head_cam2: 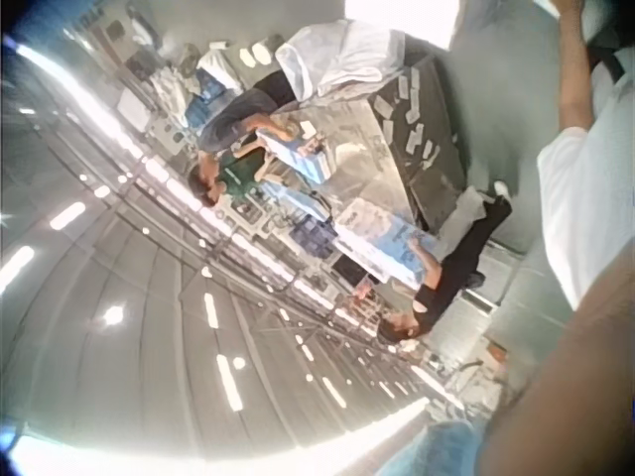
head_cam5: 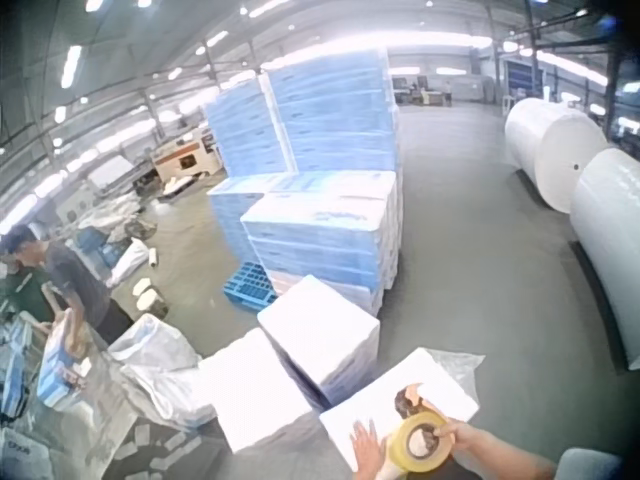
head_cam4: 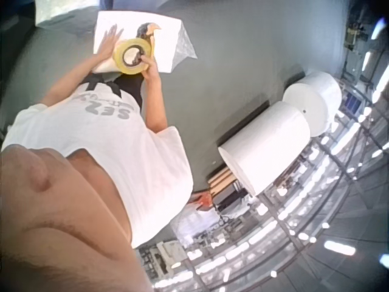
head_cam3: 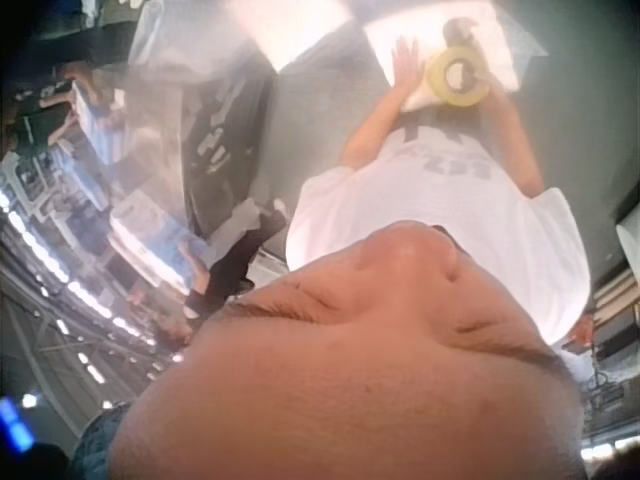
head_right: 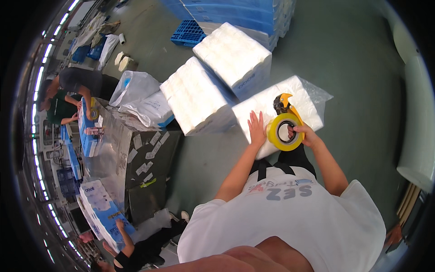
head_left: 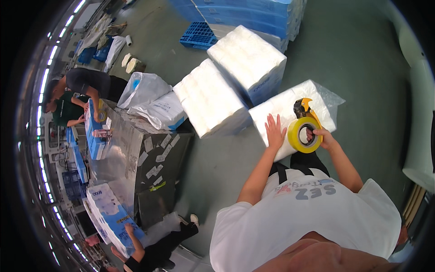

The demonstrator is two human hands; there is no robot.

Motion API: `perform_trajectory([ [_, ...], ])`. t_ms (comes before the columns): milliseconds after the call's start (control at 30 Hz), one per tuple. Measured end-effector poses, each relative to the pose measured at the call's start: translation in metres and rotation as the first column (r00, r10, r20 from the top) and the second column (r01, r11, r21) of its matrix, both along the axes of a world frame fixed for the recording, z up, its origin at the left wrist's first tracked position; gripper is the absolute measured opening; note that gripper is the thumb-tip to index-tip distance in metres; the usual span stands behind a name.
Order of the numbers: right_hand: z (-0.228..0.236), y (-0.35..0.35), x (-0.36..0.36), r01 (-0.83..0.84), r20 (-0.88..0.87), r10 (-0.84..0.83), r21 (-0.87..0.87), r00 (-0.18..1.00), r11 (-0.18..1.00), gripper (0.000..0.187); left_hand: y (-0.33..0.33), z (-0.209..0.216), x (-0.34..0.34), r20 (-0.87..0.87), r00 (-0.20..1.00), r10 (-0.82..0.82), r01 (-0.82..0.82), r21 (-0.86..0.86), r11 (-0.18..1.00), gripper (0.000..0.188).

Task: The person scans several white packages with a handheld device and stacks them onto a blue pallet.

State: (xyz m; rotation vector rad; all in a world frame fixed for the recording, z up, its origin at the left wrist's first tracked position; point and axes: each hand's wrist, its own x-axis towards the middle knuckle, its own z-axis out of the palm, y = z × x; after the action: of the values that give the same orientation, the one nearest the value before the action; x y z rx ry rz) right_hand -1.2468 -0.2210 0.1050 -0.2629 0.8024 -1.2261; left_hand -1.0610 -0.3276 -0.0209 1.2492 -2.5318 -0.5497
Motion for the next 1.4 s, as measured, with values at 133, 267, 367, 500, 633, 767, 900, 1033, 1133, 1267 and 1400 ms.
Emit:
perform_trajectory([
  [133,0.026,-0.039,-0.049,-0.118,-0.506,0.062,-0.078,0.861,0.99,0.056,-0.004,-0.027,-0.037,0.154,0.975,0.161,-0.157,-0.042,0.987,0.071],
  [267,0.035,-0.069,-0.113,-0.361,-0.797,0.104,-0.149,0.595,0.921,0.066,-0.021,-0.002,-0.051,0.027,0.931,0.365,-0.35,0.36,0.865,0.054],
  [367,0.054,-0.089,-0.147,-0.493,-0.914,0.039,-0.182,0.404,0.851,0.061,-0.043,0.091,-0.085,-0.499,0.609,0.616,-0.013,0.771,0.637,0.046],
  [500,0.066,-0.115,-0.161,-0.66,-0.962,-0.049,-0.221,0.27,0.718,0.056,-0.052,0.135,-0.105,-0.3,0.334,0.894,0.453,0.882,0.127,0.03],
  [633,0.07,-0.135,-0.156,-0.773,-0.982,-0.113,-0.188,0.15,0.606,0.056,-0.044,0.166,-0.107,-0.232,0.278,0.932,0.291,0.945,0.148,0.017],
  [767,0.076,-0.143,-0.13,-0.876,-0.987,-0.161,-0.058,-0.022,0.48,0.061,-0.033,0.135,-0.076,-0.19,0.258,0.947,0.019,0.981,0.191,0.011],
  [900,0.067,-0.143,-0.089,-0.916,-0.985,-0.157,0.003,-0.072,0.4,0.062,-0.024,0.097,-0.037,-0.307,0.285,0.908,-0.248,0.892,0.379,0.01],
  [1033,0.077,-0.15,-0.062,-0.921,-0.977,-0.051,0.176,-0.206,0.347,0.058,-0.029,0.082,0.01,-0.271,0.184,0.945,-0.191,0.933,0.305,0.01],
  [1133,0.086,-0.164,-0.049,-0.903,-0.94,-0.065,0.3,-0.334,0.307,0.058,-0.035,0.046,0.104,-0.269,0.113,0.957,-0.346,0.892,0.292,0.012],
  [1267,0.084,-0.182,-0.027,-0.873,-0.905,-0.089,0.37,-0.416,0.317,0.057,-0.055,-0.008,0.18,-0.254,0.125,0.959,-0.415,0.864,0.283,0.014],
  [1400,0.066,-0.191,-0.019,-0.812,-0.847,-0.063,0.48,-0.527,0.332,0.058,-0.076,-0.08,0.16,-0.316,0.191,0.929,-0.378,0.85,0.367,0.014],
])
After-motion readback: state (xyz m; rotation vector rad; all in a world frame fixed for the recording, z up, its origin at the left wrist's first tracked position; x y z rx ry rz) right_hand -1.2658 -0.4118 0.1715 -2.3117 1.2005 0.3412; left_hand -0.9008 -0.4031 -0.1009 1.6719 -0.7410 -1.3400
